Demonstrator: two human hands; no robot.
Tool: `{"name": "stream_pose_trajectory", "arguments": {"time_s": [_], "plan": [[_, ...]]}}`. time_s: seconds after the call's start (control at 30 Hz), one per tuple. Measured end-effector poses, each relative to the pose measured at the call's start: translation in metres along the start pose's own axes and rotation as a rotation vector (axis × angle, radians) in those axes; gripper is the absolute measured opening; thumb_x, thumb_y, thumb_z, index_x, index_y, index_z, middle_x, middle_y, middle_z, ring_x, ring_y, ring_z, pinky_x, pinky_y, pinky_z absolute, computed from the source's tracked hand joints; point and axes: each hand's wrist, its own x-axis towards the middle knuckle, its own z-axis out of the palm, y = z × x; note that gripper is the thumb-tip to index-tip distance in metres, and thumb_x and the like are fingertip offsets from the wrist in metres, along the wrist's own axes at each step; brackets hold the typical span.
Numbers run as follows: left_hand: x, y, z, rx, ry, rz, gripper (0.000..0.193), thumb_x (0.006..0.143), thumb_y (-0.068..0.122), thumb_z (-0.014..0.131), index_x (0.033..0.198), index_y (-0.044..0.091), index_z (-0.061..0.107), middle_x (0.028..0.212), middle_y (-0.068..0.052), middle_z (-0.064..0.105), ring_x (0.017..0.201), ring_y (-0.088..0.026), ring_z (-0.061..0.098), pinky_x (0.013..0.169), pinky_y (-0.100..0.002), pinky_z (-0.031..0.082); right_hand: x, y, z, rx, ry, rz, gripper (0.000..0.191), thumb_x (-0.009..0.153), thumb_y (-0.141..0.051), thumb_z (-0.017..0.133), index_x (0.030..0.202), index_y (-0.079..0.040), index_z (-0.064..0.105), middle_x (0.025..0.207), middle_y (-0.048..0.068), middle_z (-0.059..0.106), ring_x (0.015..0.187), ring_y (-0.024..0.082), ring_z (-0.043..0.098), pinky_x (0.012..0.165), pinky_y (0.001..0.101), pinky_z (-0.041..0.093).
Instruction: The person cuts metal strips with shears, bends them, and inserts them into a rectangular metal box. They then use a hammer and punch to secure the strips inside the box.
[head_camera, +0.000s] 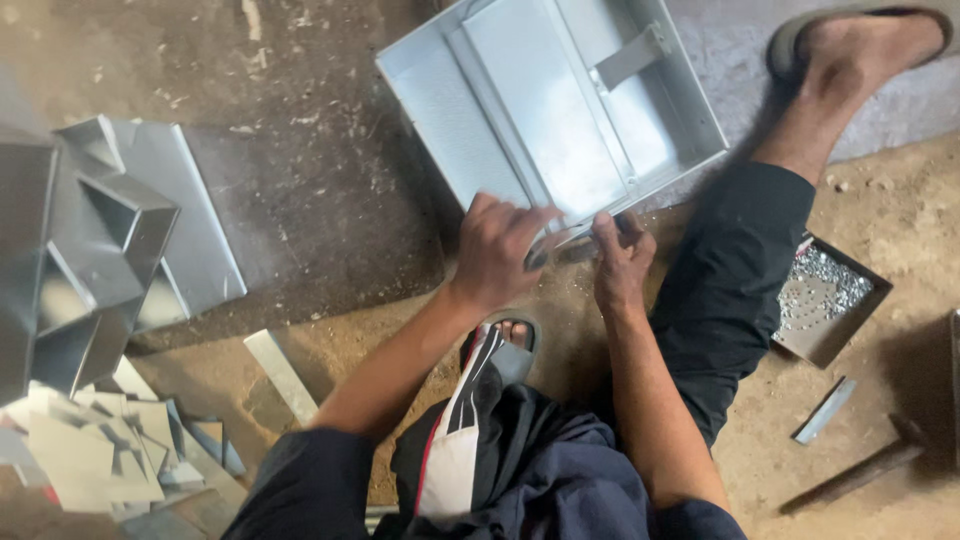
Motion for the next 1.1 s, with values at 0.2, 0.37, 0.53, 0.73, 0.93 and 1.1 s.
{"name": "stream_pose_trajectory", "arguments": {"time_s": [0.2,0.37,0.53,0.73,0.93,1.1], "plan": [[0.115,-0.055,0.025,0.359,0.096,0.094,0.03,0.083,0.01,0.072,0.111,0.021,0.075,0.124,-0.007,0.064,0.124,-0.028,0.054,0.107,-0.056,0.034,0.003,0.004,0.005,0.046,0.022,0.02,0.072,0.092,-0.032,0.079,0.137,0.016,0.051,0.125,0.017,0.061,0.112,0.023,0.061,0.097,0.036,0.051],[0.13,-0.099,0.048,0.353,0.069,-0.033,0.019,0.09,0.008,0.071,0.105,0.019,0.073,0.14,-0.008,0.058,0.144,-0.03,0.042,0.124,-0.064,0.017,0.005,0.009,0.005,-0.021,0.085,0.058,0.071,0.091,-0.035,0.077,0.134,0.014,0.049,0.119,0.013,0.063,0.109,0.02,0.062,0.094,0.0342,0.053],[0.119,-0.114,0.062,0.342,0.103,-0.038,0.027,0.086,0.003,0.072,0.109,0.018,0.07,0.141,-0.007,0.059,0.145,-0.029,0.043,0.125,-0.063,0.02,0.003,0.008,0.006,-0.118,0.127,0.057,0.071,0.092,-0.036,0.077,0.135,0.014,0.05,0.122,0.014,0.062,0.109,0.02,0.061,0.094,0.0331,0.052],[0.124,-0.106,0.054,0.335,0.054,-0.078,0.029,0.082,0.003,0.073,0.107,0.018,0.069,0.139,-0.007,0.06,0.144,-0.029,0.045,0.125,-0.061,0.021,0.008,-0.002,0.001,-0.214,-0.008,0.048,0.067,0.095,-0.043,0.074,0.126,0.016,0.064,0.125,0.023,0.068,0.113,0.025,0.063,0.1,0.0383,0.05],[0.125,-0.099,0.052,0.344,0.065,-0.048,0.026,0.084,0.003,0.07,0.107,0.017,0.069,0.138,-0.009,0.061,0.143,-0.032,0.046,0.124,-0.061,0.019,-0.024,0.007,-0.074,-1.324,-0.198,-0.283,0.048,0.081,-0.037,0.083,0.094,0.007,0.07,0.133,0.026,0.063,0.109,0.046,0.064,0.093,0.0494,0.052],[0.124,-0.095,0.051,0.368,0.093,-0.059,0.021,0.091,0.004,0.067,0.106,0.019,0.07,0.137,-0.005,0.062,0.144,-0.03,0.047,0.127,-0.059,0.021,-0.042,0.039,-0.113,-1.189,-0.292,0.141,0.029,0.08,-0.023,0.076,0.096,0.0,0.07,0.102,0.023,0.07,0.092,0.041,0.069,0.076,0.0472,0.055]]}}
